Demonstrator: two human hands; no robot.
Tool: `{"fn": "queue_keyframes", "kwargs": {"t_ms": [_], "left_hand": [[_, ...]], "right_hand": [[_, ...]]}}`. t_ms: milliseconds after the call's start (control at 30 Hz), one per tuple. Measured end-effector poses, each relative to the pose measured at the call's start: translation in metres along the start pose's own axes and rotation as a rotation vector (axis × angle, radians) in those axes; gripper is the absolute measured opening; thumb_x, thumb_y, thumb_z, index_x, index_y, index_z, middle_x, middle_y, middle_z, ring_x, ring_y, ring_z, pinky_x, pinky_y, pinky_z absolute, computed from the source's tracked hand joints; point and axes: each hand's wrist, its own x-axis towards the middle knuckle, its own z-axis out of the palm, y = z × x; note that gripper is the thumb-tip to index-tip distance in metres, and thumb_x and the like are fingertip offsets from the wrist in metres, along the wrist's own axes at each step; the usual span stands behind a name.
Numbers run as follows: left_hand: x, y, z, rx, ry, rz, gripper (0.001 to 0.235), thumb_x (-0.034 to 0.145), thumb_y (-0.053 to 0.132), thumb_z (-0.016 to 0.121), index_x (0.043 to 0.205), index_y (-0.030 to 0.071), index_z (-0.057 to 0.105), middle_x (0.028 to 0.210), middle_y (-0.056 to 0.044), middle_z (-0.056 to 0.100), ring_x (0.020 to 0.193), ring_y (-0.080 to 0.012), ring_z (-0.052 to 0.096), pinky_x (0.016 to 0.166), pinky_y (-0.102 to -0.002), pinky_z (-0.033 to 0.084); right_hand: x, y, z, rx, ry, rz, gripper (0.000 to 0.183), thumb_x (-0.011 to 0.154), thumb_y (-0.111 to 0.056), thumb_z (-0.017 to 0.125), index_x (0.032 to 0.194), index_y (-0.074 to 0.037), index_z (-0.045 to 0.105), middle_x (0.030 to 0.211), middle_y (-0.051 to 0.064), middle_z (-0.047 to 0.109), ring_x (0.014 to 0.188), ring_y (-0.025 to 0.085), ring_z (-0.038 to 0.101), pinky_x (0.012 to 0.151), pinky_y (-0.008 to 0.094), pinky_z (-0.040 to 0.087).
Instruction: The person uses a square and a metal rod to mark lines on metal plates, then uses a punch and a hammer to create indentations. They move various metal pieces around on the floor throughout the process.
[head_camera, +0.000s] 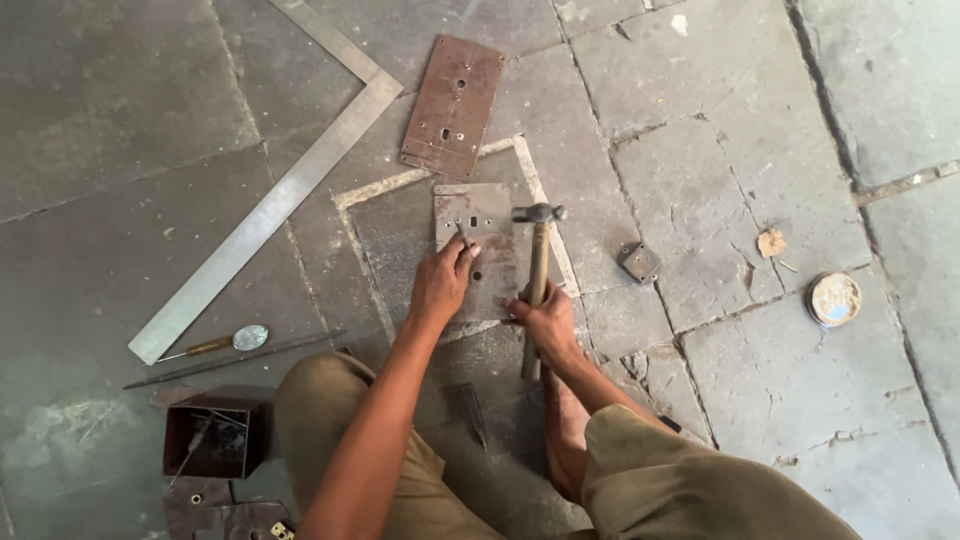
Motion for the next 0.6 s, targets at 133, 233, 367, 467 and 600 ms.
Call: {"fn": "queue_keyframes", "kwargs": {"t_ms": [133, 233, 367, 467, 600], "left_hand": [[0.017, 0.001, -0.010, 0.025, -0.071, -0.115, 0.020, 0.105, 0.026, 0.059, 0.110, 0.008, 0.067, 0.090, -0.017, 0.074, 0.075, -0.0386, 0.072, 0.063, -0.047, 0.053], [0.022, 0.002, -0.012, 0.012, -0.045, -0.067, 0.021, 0.104, 0.025, 0.060, 0.110, 0.006, 0.066, 0.088, -0.018, 0.073, 0.077, -0.0386, 0.072, 0.062, -0.047, 0.053], [0.019, 0.003, -0.016, 0.004, -0.099, -0.130, 0.021, 0.105, 0.026, 0.059, 0.109, 0.007, 0.066, 0.084, -0.017, 0.073, 0.069, -0.0363, 0.072, 0.059, -0.046, 0.052], [0.014, 0.000, -0.016, -0.009, -0.066, -0.054, 0.021, 0.105, 0.026, 0.059, 0.107, 0.006, 0.065, 0.086, -0.017, 0.074, 0.070, -0.0365, 0.072, 0.057, -0.046, 0.052], [0.006, -0.006, -0.014, 0.013, -0.060, -0.036, 0.021, 0.105, 0.026, 0.059, 0.106, 0.006, 0.066, 0.085, -0.017, 0.074, 0.068, -0.0362, 0.071, 0.056, -0.046, 0.051]], "right_hand": [[0.015, -0.017, 0.002, 0.032, -0.044, 0.011, 0.035, 0.077, 0.002, 0.080, 0.104, 0.005, 0.059, 0.089, 0.011, 0.066, 0.076, 0.020, 0.071, 0.067, 0.035, 0.068], [0.017, -0.024, 0.002, 0.013, -0.052, 0.013, 0.034, 0.078, 0.000, 0.082, 0.101, 0.006, 0.057, 0.088, 0.011, 0.063, 0.076, 0.021, 0.070, 0.068, 0.036, 0.069], [0.009, -0.024, 0.005, -0.107, -0.044, 0.040, 0.032, 0.078, -0.003, 0.083, 0.099, 0.002, 0.059, 0.085, 0.011, 0.065, 0.073, 0.023, 0.069, 0.067, 0.036, 0.068], [0.007, -0.019, 0.008, -0.072, -0.059, 0.069, 0.033, 0.077, -0.004, 0.083, 0.097, 0.001, 0.057, 0.085, 0.010, 0.064, 0.074, 0.022, 0.070, 0.069, 0.035, 0.069], [0.005, -0.009, 0.012, -0.059, -0.066, 0.057, 0.032, 0.077, -0.005, 0.083, 0.099, -0.003, 0.060, 0.089, 0.011, 0.069, 0.075, 0.019, 0.071, 0.068, 0.032, 0.067]]}}
